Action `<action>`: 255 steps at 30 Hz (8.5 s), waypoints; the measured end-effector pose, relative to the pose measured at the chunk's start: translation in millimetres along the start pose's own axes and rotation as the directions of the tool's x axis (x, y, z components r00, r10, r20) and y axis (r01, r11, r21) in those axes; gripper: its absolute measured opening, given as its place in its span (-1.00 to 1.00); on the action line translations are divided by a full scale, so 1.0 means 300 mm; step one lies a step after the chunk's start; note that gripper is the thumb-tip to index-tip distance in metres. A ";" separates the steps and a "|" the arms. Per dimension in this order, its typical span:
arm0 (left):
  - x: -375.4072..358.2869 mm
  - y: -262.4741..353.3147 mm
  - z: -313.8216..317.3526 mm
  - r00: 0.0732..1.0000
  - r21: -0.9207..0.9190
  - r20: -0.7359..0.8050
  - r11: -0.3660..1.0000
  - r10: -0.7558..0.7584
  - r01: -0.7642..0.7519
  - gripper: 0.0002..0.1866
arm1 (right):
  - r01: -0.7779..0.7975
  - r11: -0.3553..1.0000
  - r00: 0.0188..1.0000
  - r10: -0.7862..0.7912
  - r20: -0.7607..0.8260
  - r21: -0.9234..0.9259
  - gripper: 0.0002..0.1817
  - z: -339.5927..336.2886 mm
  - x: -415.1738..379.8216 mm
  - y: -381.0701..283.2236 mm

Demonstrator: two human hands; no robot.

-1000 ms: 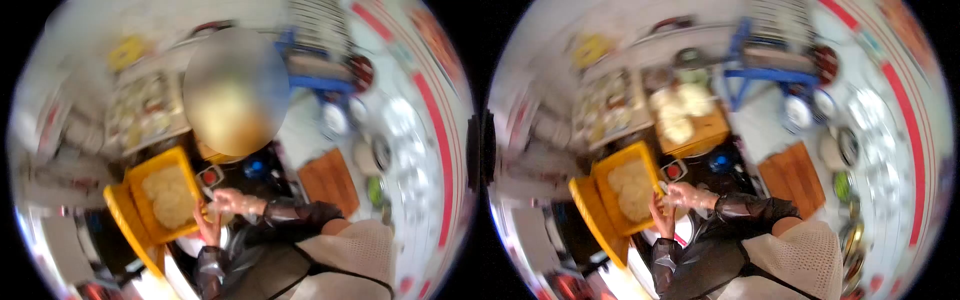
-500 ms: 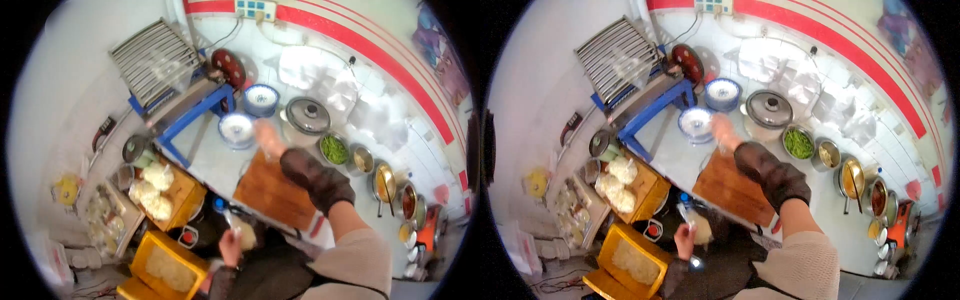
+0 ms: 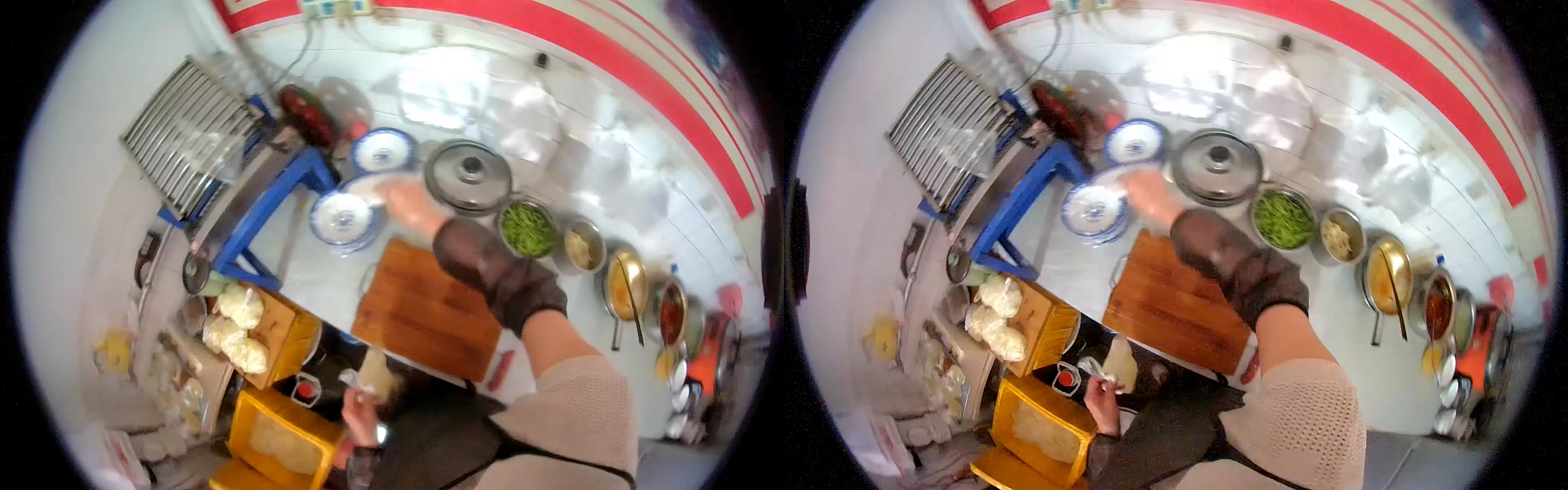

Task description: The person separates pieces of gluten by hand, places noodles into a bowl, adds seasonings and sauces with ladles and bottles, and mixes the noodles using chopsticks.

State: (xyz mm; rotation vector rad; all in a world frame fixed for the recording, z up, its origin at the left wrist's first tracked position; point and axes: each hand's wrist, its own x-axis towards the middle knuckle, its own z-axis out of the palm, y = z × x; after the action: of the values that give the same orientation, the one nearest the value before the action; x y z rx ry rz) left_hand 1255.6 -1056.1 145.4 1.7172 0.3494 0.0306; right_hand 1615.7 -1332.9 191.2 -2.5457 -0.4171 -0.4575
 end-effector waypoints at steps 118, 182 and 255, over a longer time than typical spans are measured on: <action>0.303 -0.262 0.565 0.228 0.108 0.864 0.606 -0.450 0.788 -0.47 | -0.792 -0.004 0.435 0.698 0.569 0.611 -0.38 -0.153 -1.255 -0.142; -1.016 -0.567 -0.282 0.866 -0.807 -0.170 0.571 -0.470 0.151 -0.67 | -0.752 0.659 0.632 0.716 -0.296 -0.011 -0.56 -0.841 -2.647 0.091; -1.324 -0.660 -0.511 0.338 -0.273 -0.895 0.956 -0.292 0.104 -0.86 | -0.966 -0.125 0.256 -0.569 0.782 0.225 -0.75 0.954 -1.382 -1.757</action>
State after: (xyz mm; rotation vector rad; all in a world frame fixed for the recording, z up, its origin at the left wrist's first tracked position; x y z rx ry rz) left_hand 801.9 -981.0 51.3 1.2887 1.3910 0.8937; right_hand 1114.2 -831.1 22.9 -0.6672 -0.1432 1.3930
